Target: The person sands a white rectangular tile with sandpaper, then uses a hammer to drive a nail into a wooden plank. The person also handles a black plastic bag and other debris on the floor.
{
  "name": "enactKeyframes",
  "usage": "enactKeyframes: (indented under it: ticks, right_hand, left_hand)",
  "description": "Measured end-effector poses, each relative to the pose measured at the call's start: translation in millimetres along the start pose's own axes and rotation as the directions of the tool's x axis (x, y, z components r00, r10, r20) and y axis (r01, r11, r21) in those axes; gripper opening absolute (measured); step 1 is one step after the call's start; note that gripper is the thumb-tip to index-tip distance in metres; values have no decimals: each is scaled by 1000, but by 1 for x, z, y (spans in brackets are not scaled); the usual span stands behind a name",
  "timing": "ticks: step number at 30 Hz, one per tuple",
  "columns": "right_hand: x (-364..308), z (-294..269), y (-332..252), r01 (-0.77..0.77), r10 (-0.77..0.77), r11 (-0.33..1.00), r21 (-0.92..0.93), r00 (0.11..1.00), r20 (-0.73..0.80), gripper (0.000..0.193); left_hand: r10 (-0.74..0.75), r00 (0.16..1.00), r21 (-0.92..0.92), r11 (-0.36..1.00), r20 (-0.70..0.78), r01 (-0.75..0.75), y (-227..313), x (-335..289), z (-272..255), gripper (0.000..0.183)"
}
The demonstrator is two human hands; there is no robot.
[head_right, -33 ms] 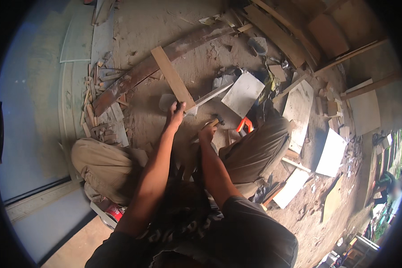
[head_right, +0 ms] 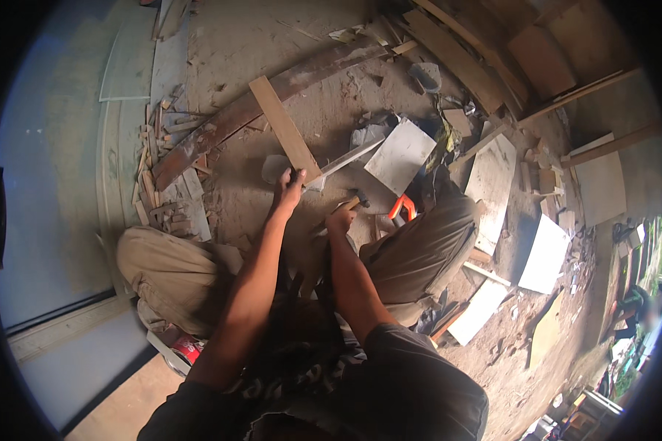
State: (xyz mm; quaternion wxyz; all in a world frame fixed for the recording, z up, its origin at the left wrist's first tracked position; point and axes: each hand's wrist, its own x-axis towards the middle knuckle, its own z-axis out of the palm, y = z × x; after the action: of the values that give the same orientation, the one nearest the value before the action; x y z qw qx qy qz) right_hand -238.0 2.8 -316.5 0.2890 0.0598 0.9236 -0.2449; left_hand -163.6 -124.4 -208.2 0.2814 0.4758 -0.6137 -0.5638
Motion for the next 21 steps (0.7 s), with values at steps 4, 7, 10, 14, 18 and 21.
enactKeyframes:
  ticks: [4,7,10,14,18,21]
  right_hand:
    - [60,-8,-5,-46,47,996,80,999,-9,61]
    - [-3,-39,-50,-477,396,742,471,879,267,61]
    - [-4,-65,-67,-38,50,623,781,999,9,52]
    - [-32,-101,-113,298,-343,557,775,933,-112,37]
    - [-36,-109,-111,716,-646,515,472,686,-335,30]
    - [-48,-109,-124,598,-746,507,621,665,-30,30]
  left_hand:
    - [33,989,-16,999,141,-31,14,32,14,64]
    - [-137,989,-125,982,60,144,-15,21,-19,70]
    - [-151,979,-214,961,134,177,7,30,-2,71]
    - [-151,988,-62,986,21,152,-7,27,-7,76]
    - [-118,993,-30,993,-18,118,22,10,7,69]
    - [-64,994,-15,998,-88,62,14,11,-2,69]
